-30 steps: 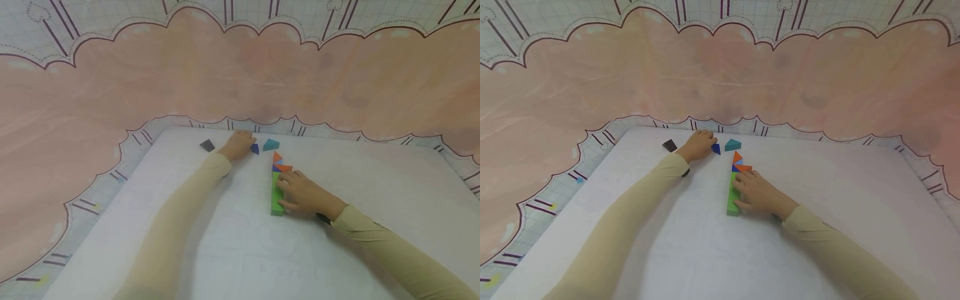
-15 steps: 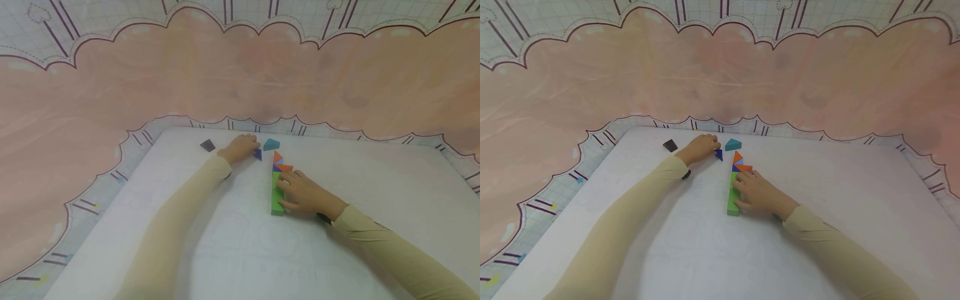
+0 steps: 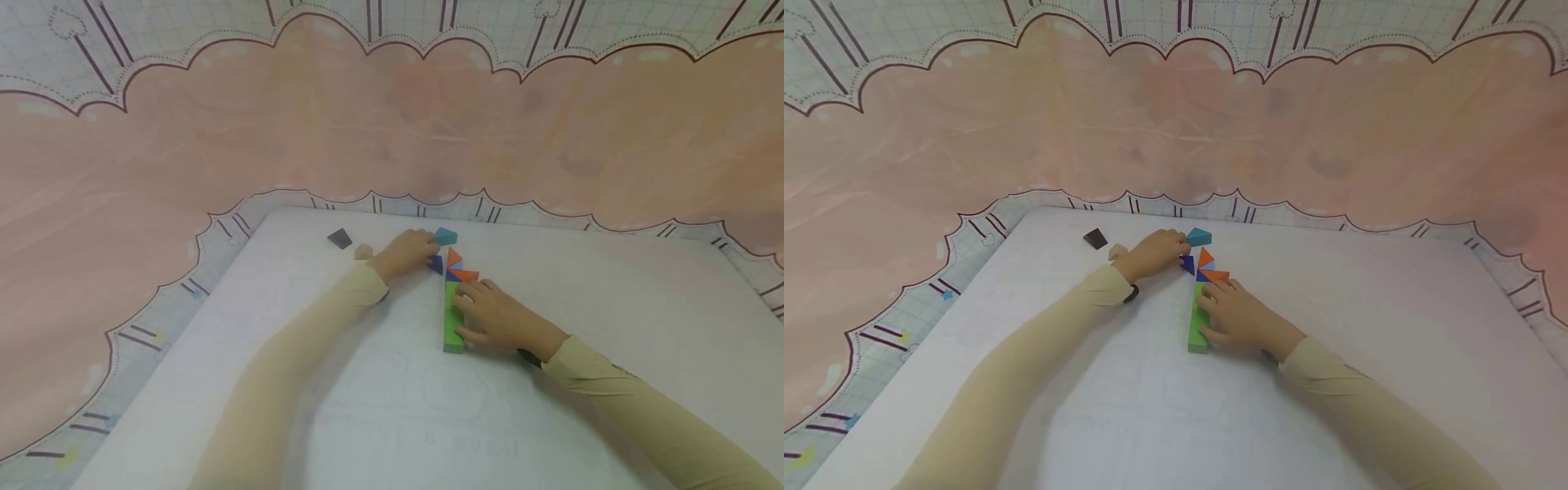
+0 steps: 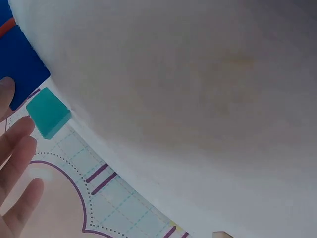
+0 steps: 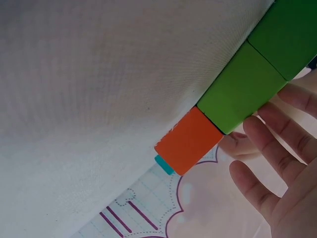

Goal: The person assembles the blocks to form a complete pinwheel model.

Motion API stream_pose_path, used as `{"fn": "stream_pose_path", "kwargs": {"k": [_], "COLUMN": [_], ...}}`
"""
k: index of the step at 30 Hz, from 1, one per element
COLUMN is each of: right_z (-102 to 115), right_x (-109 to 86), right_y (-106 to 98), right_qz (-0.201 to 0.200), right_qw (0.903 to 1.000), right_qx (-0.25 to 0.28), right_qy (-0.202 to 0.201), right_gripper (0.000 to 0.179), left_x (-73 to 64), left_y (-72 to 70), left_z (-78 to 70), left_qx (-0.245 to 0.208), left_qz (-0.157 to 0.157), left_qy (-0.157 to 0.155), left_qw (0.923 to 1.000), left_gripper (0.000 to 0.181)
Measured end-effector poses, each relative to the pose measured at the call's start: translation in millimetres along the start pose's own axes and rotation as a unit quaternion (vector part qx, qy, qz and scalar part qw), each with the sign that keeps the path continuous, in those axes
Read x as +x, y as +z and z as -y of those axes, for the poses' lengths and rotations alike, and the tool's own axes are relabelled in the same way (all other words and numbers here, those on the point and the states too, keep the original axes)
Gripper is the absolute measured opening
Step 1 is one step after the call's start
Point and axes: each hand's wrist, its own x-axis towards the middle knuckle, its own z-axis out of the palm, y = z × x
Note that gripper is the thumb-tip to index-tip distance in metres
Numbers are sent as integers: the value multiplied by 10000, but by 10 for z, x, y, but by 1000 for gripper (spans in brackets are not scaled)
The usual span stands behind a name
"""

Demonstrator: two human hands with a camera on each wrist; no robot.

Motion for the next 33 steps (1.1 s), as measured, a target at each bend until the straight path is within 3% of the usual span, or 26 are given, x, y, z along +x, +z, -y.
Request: {"fn": "stream_pose_path", "kwargs": {"k": [8,21,33], "right_z": [10,20,-5], "right_x": [-10,-10,-9], "right_y": [-13,-26,9], "right_qz": [-14,-133,-187], "right_qw": [10000,9999,9998], "right_qx": [-35,-35,25], "right_qy": [11,-54,-115], "right_gripper": [36,35,36], "left_x": [16,80,86], "left_y": [-33,-30,-54], "left_z": [-67,-69,-67], "left_qx": [-15,84,-89], "left_qz": [34,89,146], "left_qy": [-52,-55,-50], "left_qw": [10000,9999,9998], "left_gripper": [20,22,21]}}
